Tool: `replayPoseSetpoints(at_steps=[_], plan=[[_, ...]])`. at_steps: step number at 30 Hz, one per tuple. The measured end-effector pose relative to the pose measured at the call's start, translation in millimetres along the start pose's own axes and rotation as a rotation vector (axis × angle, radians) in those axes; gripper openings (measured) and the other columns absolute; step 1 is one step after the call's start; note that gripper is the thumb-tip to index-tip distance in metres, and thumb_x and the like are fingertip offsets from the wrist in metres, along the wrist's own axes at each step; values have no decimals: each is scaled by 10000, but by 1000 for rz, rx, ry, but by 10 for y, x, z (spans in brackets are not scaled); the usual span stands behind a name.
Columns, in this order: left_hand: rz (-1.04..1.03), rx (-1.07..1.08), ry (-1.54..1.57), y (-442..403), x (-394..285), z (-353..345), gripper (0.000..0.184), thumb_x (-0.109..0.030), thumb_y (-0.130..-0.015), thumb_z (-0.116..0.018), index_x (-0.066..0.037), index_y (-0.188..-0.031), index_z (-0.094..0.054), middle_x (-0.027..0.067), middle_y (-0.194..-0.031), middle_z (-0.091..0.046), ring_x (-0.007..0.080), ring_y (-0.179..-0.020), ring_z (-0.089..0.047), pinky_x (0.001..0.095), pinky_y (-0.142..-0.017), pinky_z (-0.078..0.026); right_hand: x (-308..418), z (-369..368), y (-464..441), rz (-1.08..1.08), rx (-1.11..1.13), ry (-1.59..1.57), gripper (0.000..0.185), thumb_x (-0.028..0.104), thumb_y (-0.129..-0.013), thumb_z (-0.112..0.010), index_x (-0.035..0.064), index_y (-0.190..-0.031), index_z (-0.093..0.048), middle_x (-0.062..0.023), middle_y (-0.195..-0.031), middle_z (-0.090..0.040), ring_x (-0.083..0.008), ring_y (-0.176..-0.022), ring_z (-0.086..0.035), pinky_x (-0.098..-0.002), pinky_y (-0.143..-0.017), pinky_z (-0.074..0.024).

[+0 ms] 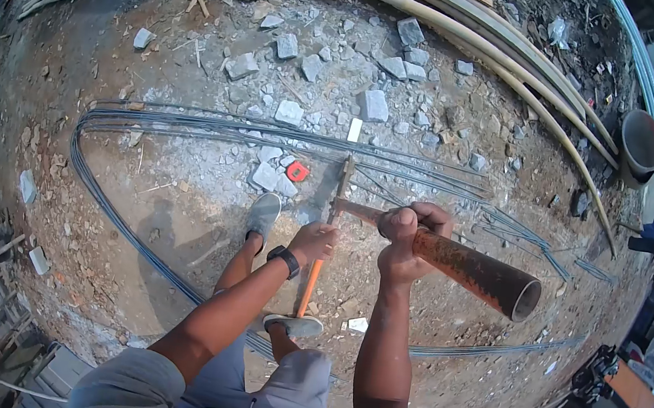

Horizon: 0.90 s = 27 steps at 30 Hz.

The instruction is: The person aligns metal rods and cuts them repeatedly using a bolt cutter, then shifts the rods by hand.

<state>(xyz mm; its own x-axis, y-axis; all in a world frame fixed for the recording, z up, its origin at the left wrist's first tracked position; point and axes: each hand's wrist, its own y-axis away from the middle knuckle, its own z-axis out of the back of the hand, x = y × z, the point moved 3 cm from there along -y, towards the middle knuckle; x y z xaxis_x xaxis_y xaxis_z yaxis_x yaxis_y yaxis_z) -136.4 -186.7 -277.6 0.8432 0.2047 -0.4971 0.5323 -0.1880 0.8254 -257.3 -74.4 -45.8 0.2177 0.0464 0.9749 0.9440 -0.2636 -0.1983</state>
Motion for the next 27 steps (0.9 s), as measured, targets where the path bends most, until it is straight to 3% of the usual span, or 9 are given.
replayPoseSetpoints(at_steps=[3, 5, 7, 11, 16, 19, 23, 25, 27], plan=[[-140, -366, -538, -995, 347, 828, 555, -467, -832, -724, -22, -1141, -605, 133, -951, -707, 248, -805, -701, 355, -716, -546, 16, -28, -31, 101, 24, 75, 403, 344, -944, -648, -1, -1084, -494, -78, -749, -560, -163, -634, -564, -325, -618, -511], [-127, -414, -672, -1517, 133, 1149, 521, -422, -844, -698, -18, -1155, -590, 149, -943, -705, 297, -860, -695, 411, -772, -534, -40, 133, -50, 147, -44, 103, 479, 452, -962, -579, 0, -1102, -501, -78, -760, -553, -169, -664, -561, -319, -638, -503], [-246, -433, -907, -2127, 5, 1327, 474, -382, -857, -676, -39, -1173, -588, 150, -1024, -687, 330, -963, -662, 432, -818, -523, -311, 361, -24, 146, -204, 101, 464, 455, -971, -538, 5, -1080, -548, -43, -771, -505, -158, -683, -509, -302, -610, -433], [-499, -269, -1317, -3001, -342, 1247, 502, -333, -868, -670, -68, -1276, -545, 144, -1230, -568, 309, -1206, -503, 443, -952, -451, -704, 911, -23, 96, -431, 135, 508, 487, -974, -529, -9, -1081, -510, -37, -734, -467, -135, -629, -480, -264, -575, -436], [-658, -188, -1570, -3673, -241, 1046, 632, -265, -832, -709, -87, -1389, -468, 112, -1170, -533, 297, -1156, -479, 483, -960, -409, -694, 964, -100, 108, -439, 82, 384, 387, -936, -603, 12, -942, -519, -23, -730, -453, -130, -632, -458, -259, -554, -383], [-666, -240, -1637, -3894, -117, 1070, 599, -226, -800, -732, -67, -1328, -498, 109, -1164, -506, 312, -1116, -479, 474, -938, -415, -714, 940, -120, 49, -307, 68, 590, 600, -914, -569, 33, -1049, -659, -49, -854, -626, -204, -722, -567, -343, -652, -470], [-602, -173, -1564, -3932, -315, 1046, 508, -203, -778, -738, -50, -1217, -533, 127, -1199, -489, 329, -1144, -468, 464, -954, -418, -747, 902, -137, 70, -353, 88, 555, 573, -921, -577, 31, -1007, -657, -45, -836, -629, -201, -719, -574, -322, -633, -475], [-656, -163, -1570, -3941, -301, 1020, 477, -197, -767, -739, -32, -1168, -542, 145, -1230, -474, 338, -1170, -458, 461, -977, -411, -719, 1064, -64, 137, -469, 131, 302, 312, -896, -648, 40, -936, -523, -20, -776, -501, -134, -652, -497, -263, -581, -446], [-770, -213, -1577, -3962, -123, 1009, 465, -193, -755, -741, -13, -1136, -544, 166, -1263, -458, 347, -1202, -446, 459, -1009, -396, -689, 1123, -33, 166, -528, 190, 256, 147, -869, -682, 49, -887, -446, -5, -734, -428, -97, -611, -455, -228, -557, -433]])
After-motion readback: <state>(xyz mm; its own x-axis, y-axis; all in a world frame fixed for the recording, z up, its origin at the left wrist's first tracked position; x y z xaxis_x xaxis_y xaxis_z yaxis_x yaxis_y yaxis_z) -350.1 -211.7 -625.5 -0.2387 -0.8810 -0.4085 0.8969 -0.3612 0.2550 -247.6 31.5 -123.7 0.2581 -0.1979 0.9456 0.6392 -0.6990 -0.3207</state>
